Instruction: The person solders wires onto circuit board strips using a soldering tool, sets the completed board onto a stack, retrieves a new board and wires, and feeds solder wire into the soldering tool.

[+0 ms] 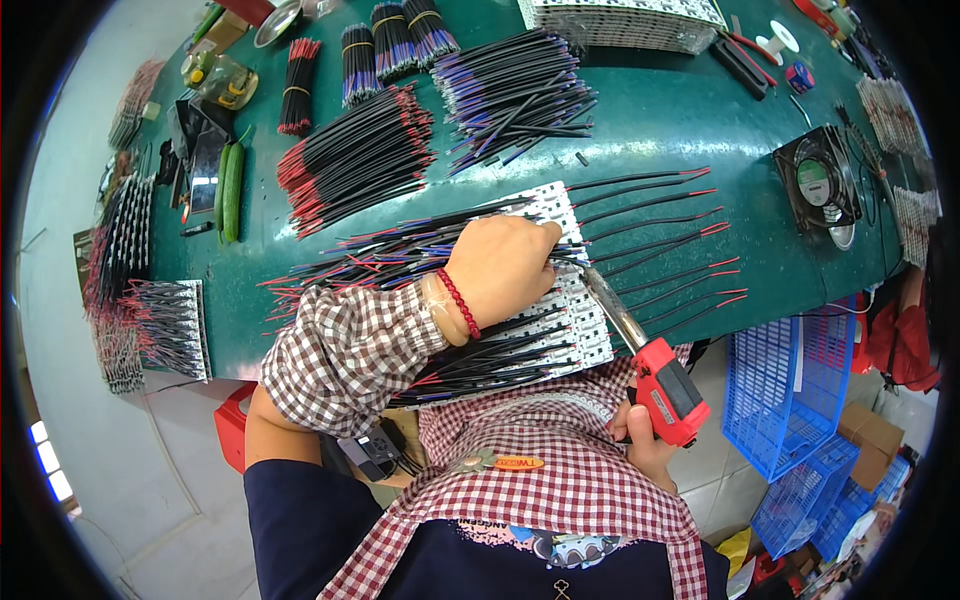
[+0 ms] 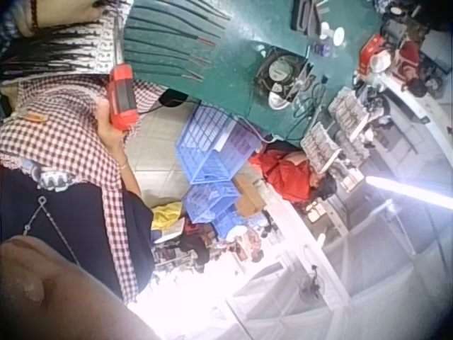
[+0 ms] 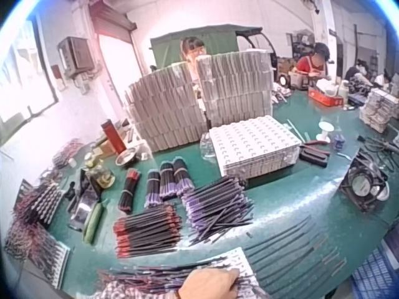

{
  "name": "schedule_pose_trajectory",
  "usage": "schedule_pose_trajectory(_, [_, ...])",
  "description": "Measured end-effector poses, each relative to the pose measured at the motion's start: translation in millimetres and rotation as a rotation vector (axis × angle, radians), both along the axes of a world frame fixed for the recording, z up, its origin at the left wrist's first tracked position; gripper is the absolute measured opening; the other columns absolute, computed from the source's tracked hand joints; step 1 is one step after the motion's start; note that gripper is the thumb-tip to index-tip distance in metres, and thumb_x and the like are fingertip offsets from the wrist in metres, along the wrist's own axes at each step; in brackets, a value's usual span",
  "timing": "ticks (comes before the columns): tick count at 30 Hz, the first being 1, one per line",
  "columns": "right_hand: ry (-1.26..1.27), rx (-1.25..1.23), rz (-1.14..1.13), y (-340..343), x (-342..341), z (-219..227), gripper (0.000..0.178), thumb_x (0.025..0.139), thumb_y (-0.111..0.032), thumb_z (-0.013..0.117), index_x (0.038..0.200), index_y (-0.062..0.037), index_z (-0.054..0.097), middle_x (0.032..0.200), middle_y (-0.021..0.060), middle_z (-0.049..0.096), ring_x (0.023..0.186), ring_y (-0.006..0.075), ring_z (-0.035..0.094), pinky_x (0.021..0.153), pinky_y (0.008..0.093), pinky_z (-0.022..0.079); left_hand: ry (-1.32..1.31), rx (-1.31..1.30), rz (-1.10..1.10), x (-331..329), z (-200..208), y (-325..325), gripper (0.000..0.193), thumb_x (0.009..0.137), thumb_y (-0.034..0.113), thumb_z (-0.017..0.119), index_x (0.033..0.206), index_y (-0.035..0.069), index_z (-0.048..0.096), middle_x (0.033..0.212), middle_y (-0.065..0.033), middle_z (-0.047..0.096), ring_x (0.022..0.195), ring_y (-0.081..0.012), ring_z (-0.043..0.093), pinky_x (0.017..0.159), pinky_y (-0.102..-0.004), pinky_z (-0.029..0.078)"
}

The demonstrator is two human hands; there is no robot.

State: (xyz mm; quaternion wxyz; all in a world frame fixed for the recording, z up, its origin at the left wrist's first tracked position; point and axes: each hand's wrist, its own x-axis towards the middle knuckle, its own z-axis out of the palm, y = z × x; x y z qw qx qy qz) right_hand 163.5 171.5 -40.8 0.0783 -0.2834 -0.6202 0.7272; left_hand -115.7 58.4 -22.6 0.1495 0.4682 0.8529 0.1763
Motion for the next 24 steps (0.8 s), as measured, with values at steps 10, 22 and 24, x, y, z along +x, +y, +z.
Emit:
schedule_pose_trajectory(10, [0.009,-0.008,0.052,2,4,-2,0.019,0.098,-0.016,0.055,0.085,-0.0027,0.057,0.070,0.0015,0.055,0.064,0.0103,0.053,0.059,0.0265,0.042,-0.007,0.043,0.039,5,-3,-1,0.020,0.075,0.020,0.068,0.080,0.001,0.062,0.077,-0.0167,0.064,0.076,-0.0375,0.064,0.068,-0.0475,0.050])
schedule_pose_trajectory(22, [0.014,0.227,0.093,0,-1,-17,0.022,0.097,-0.015,0.052,0.083,0.0021,0.057,0.062,0.0060,0.055,0.053,0.0126,0.050,0.051,0.0274,0.042,-0.001,0.071,0.065,8,-6,1,0.016,0.074,0.016,0.065,0.075,0.001,0.060,0.071,-0.0183,0.063,0.071,-0.0381,0.064,0.065,-0.0474,0.050])
schedule_pose_trajectory(24, [0.015,0.155,0.090,1,-1,-13,0.017,0.096,-0.014,0.055,0.091,0.0013,0.058,0.066,0.0044,0.056,0.057,0.0118,0.052,0.053,0.0273,0.042,-0.004,0.070,0.070,8,-6,1,0.015,0.074,0.015,0.064,0.075,0.001,0.060,0.070,-0.0185,0.063,0.070,-0.0380,0.064,0.065,-0.0474,0.050])
